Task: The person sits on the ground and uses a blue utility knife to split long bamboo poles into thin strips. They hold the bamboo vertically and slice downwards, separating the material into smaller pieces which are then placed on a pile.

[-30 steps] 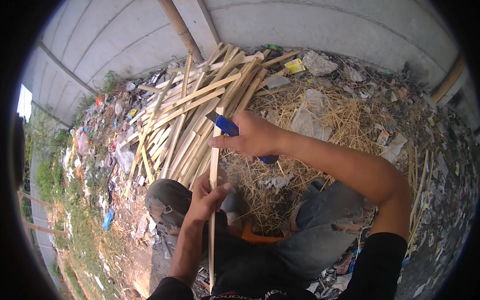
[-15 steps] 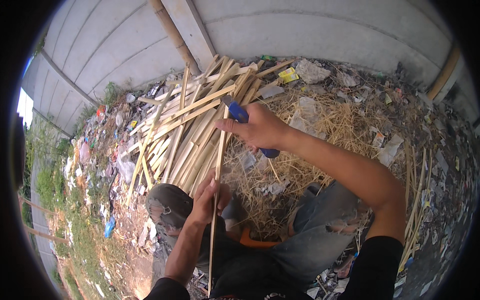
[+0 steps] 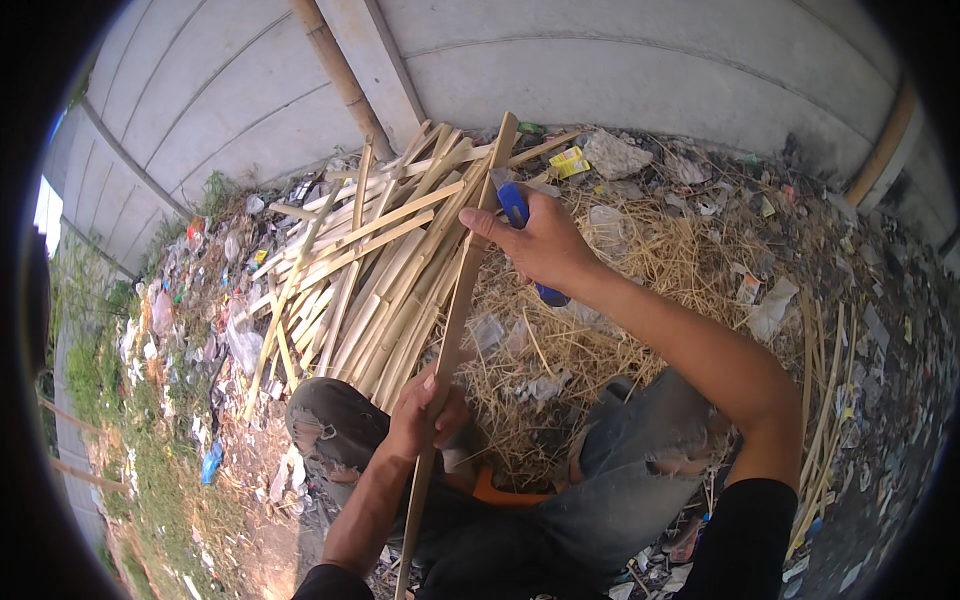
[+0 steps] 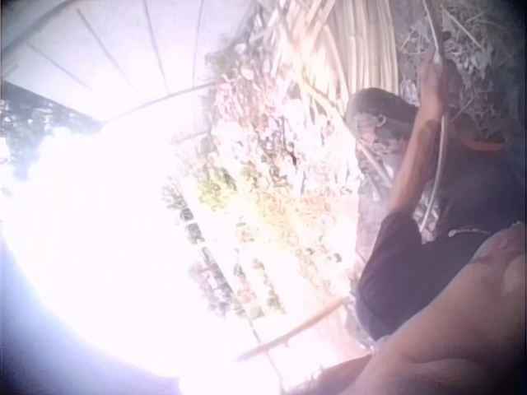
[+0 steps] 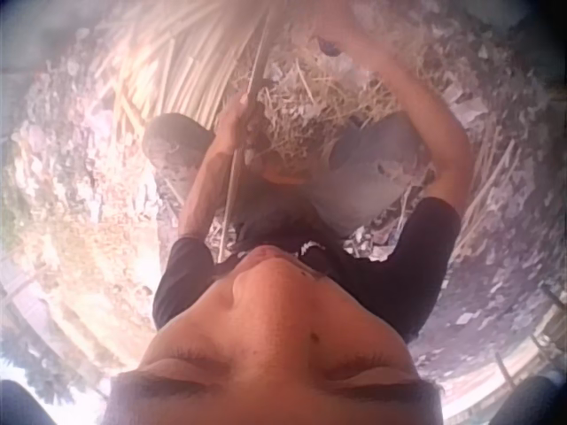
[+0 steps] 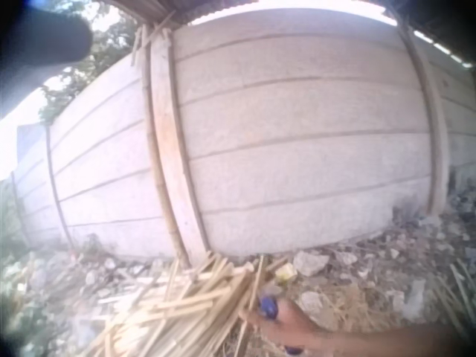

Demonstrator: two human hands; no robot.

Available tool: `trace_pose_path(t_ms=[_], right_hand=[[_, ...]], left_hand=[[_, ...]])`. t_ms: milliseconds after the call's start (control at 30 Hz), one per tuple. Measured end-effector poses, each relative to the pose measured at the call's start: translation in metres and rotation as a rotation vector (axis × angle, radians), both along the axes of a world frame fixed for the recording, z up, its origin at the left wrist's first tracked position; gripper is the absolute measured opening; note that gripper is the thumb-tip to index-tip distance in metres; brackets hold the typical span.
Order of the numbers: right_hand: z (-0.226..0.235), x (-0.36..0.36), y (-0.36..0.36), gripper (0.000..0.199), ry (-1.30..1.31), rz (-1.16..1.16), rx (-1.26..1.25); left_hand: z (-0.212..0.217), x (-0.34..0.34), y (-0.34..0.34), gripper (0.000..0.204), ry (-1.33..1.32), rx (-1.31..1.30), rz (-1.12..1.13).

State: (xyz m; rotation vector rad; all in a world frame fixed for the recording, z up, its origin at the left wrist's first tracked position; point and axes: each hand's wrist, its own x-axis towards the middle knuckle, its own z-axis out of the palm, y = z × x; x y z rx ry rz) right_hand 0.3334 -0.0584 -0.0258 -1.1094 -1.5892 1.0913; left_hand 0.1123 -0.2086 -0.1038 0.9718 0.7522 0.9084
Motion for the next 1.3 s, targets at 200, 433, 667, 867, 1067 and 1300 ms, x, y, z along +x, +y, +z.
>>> trace_pose_path(t_ms=[200,433,667,867,1067,1300], right_hand=[[-0.004,-0.025,-0.021,0.057,-0.159,0.163,0.030],[-0.006,-0.034,-0.022,0.054,-0.254,0.267,-0.014],[0.004,-0.004,0.004,0.043,-0.148,0.092,-0.088],[0.021,0.006,-0.015,0.030,-0.446,0.491,0.205],[-0.009,-0.041,-0.056,0.027,-0.825,0.599,0.162],[-0.013,-0.074,-0.058,0.023,-0.974,0.573,0.170]], left_hand=[[-0.004,-0.007,0.008,0.070,-0.076,-0.018,0.044],[0.003,-0.007,0.007,0.063,-0.038,0.054,0.135],[0.005,-0.009,-0.001,0.049,0.164,-0.026,0.117],[-0.004,-0.021,0.004,0.055,0.263,-0.064,0.282],[-0.001,-0.013,0.012,0.060,0.260,-0.004,0.340],[-0.006,-0.021,0.008,0.071,0.410,0.109,0.370]])
